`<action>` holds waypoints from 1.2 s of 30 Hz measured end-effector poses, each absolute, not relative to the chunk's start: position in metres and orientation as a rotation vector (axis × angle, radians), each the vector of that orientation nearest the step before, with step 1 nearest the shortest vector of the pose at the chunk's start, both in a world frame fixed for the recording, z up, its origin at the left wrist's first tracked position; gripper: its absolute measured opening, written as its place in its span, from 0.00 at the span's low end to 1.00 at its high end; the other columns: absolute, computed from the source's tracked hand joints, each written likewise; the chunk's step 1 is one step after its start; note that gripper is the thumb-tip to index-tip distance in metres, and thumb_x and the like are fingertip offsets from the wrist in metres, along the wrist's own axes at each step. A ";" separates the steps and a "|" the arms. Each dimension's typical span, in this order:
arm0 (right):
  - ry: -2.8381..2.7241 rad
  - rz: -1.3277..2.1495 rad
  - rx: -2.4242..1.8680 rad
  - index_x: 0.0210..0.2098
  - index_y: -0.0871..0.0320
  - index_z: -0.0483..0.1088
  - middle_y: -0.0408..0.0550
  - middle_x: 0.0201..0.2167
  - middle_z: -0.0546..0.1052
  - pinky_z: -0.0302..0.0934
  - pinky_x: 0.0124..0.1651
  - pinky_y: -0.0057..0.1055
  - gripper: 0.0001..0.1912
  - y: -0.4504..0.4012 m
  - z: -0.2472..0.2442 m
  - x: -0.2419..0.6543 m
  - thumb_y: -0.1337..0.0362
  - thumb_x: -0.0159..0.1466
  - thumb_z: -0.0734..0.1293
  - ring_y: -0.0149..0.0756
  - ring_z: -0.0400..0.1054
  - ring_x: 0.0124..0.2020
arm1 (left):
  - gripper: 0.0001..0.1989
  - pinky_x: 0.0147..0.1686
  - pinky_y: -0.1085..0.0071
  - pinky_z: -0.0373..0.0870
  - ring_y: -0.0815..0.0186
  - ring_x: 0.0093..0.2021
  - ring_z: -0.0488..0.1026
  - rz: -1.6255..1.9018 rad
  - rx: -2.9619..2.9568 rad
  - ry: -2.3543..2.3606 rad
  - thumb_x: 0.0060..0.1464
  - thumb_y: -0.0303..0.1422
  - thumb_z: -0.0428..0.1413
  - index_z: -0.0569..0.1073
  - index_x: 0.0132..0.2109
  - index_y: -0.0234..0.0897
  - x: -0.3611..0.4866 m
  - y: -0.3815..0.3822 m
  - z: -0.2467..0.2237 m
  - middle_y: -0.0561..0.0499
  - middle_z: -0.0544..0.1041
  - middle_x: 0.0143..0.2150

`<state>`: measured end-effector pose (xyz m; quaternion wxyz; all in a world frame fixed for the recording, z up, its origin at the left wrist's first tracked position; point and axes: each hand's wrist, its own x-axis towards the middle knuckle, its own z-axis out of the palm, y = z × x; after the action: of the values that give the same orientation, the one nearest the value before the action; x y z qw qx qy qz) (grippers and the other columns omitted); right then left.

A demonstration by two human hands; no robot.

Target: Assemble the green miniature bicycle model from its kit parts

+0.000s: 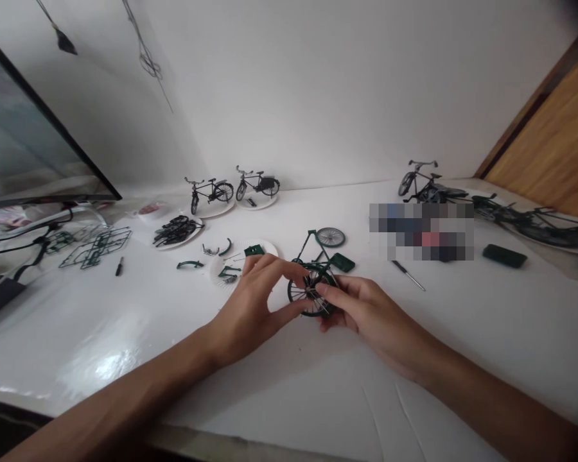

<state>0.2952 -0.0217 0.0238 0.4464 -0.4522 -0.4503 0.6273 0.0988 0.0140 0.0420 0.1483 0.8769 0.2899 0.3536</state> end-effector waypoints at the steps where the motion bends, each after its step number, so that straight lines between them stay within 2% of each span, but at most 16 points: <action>1: -1.128 1.544 -1.128 0.42 0.60 0.76 0.51 0.38 0.77 0.70 0.35 0.33 0.13 -0.022 0.024 0.295 0.57 0.65 0.67 0.38 0.70 0.38 | 0.13 0.48 0.63 0.57 0.65 0.42 0.69 1.015 2.526 0.851 0.57 0.32 0.63 0.69 0.46 0.40 0.102 0.014 0.040 0.54 0.75 0.40; 5: -1.180 1.511 -1.147 0.41 0.60 0.76 0.52 0.39 0.76 0.70 0.35 0.33 0.12 -0.023 0.027 0.292 0.58 0.65 0.67 0.37 0.69 0.38 | 0.10 0.47 0.64 0.58 0.67 0.38 0.70 1.073 2.523 0.896 0.58 0.30 0.62 0.70 0.45 0.40 0.108 0.014 0.036 0.56 0.75 0.36; 10: -1.192 1.525 -1.142 0.44 0.60 0.75 0.50 0.38 0.75 0.70 0.36 0.34 0.13 -0.022 0.026 0.292 0.58 0.65 0.67 0.36 0.68 0.38 | 0.09 0.45 0.66 0.61 0.69 0.38 0.71 1.107 2.505 0.890 0.58 0.26 0.61 0.70 0.44 0.38 0.107 0.014 0.035 0.56 0.76 0.36; 15: -1.194 1.538 -1.180 0.39 0.59 0.75 0.48 0.38 0.75 0.68 0.38 0.34 0.12 -0.023 0.027 0.293 0.56 0.65 0.67 0.34 0.68 0.35 | 0.07 0.44 0.67 0.63 0.70 0.38 0.71 1.106 2.550 0.764 0.60 0.22 0.57 0.71 0.42 0.38 0.105 0.017 0.034 0.55 0.78 0.38; 18: -1.172 1.544 -1.205 0.37 0.60 0.75 0.48 0.36 0.74 0.67 0.38 0.33 0.12 -0.023 0.029 0.294 0.56 0.65 0.67 0.32 0.68 0.32 | 0.06 0.43 0.66 0.64 0.68 0.39 0.71 1.077 2.568 0.720 0.62 0.23 0.56 0.72 0.43 0.39 0.103 0.017 0.035 0.54 0.78 0.38; 22: -1.135 1.563 -1.153 0.37 0.60 0.75 0.50 0.37 0.75 0.68 0.37 0.33 0.12 -0.023 0.031 0.293 0.57 0.65 0.68 0.34 0.68 0.34 | 0.06 0.44 0.64 0.65 0.66 0.40 0.73 1.114 2.550 0.776 0.61 0.26 0.58 0.71 0.44 0.38 0.105 0.016 0.036 0.52 0.78 0.40; 25: -1.118 1.555 -1.174 0.37 0.59 0.76 0.49 0.36 0.75 0.68 0.37 0.33 0.12 -0.023 0.031 0.293 0.56 0.64 0.68 0.33 0.68 0.32 | 0.05 0.43 0.65 0.67 0.66 0.39 0.73 1.186 2.552 0.812 0.59 0.26 0.59 0.71 0.43 0.38 0.107 0.016 0.034 0.52 0.78 0.38; 30: -1.113 1.574 -1.164 0.35 0.60 0.75 0.50 0.36 0.76 0.68 0.36 0.34 0.12 -0.023 0.029 0.295 0.56 0.63 0.69 0.34 0.69 0.31 | 0.06 0.43 0.64 0.69 0.68 0.38 0.73 1.181 2.639 0.654 0.62 0.23 0.55 0.70 0.43 0.38 0.105 0.019 0.028 0.52 0.78 0.38; 36: -1.116 1.706 -1.092 0.34 0.61 0.75 0.49 0.34 0.75 0.67 0.34 0.31 0.11 -0.023 0.034 0.299 0.59 0.65 0.68 0.33 0.69 0.31 | 0.07 0.46 0.63 0.71 0.66 0.42 0.74 1.121 2.622 0.435 0.61 0.21 0.55 0.70 0.43 0.37 0.100 0.025 0.032 0.50 0.79 0.39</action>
<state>0.2995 -0.0228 0.0340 0.4029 -0.4322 -0.4417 0.6751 0.1005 0.0253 0.0321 0.1281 0.9014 0.1497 0.3855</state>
